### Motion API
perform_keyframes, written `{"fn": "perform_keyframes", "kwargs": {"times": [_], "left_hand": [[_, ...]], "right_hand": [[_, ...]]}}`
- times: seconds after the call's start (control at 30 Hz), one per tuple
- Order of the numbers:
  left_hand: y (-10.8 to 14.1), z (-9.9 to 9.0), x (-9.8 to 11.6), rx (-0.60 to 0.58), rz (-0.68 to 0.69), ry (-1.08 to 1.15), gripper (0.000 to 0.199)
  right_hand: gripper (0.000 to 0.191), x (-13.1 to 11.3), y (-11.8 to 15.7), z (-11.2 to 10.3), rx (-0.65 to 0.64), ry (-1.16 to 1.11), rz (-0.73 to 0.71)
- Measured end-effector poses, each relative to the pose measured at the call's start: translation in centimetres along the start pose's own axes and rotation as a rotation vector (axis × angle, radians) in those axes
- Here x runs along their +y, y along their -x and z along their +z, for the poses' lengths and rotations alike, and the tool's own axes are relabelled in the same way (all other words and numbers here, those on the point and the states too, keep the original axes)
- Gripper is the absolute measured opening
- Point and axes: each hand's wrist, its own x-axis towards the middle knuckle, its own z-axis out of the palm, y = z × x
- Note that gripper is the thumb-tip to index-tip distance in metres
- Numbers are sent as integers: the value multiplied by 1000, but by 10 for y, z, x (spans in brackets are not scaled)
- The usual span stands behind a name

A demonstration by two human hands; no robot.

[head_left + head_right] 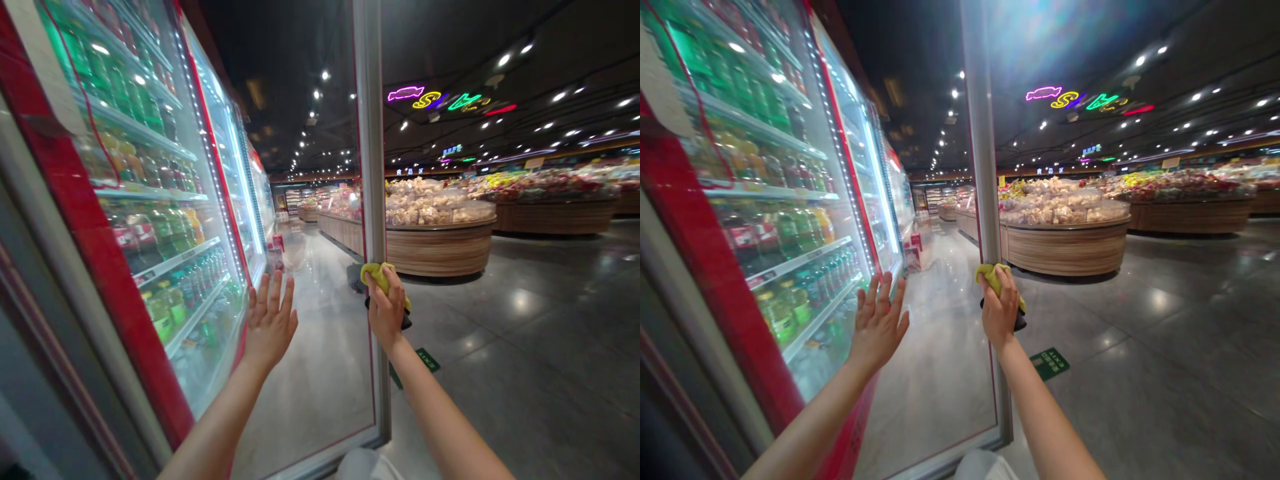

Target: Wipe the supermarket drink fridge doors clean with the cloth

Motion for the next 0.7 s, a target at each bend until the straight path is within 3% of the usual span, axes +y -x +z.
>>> {"fn": "perform_keyframes", "kwargs": {"times": [0.13,0.3,0.4,0.47,0.53,0.7], "left_hand": [[0,-3,0,-5,9,17,94],[-1,-6,4,21,-7,33,91],[-2,-6,7,32,-25,35,88],[-1,-5,10,19,-37,34,87],[0,-4,13,6,-33,32,87],[11,-1,22,-8,16,44,87]], "right_hand": [[35,7,-26,11,-10,-61,-19],[38,11,-111,20,-47,-50,-87],[34,17,-141,20,-51,-66,-136],[31,20,-137,17,-57,-70,-143],[29,22,-115,12,-73,-61,-128],[29,20,-16,-3,-44,-65,-93]]}}
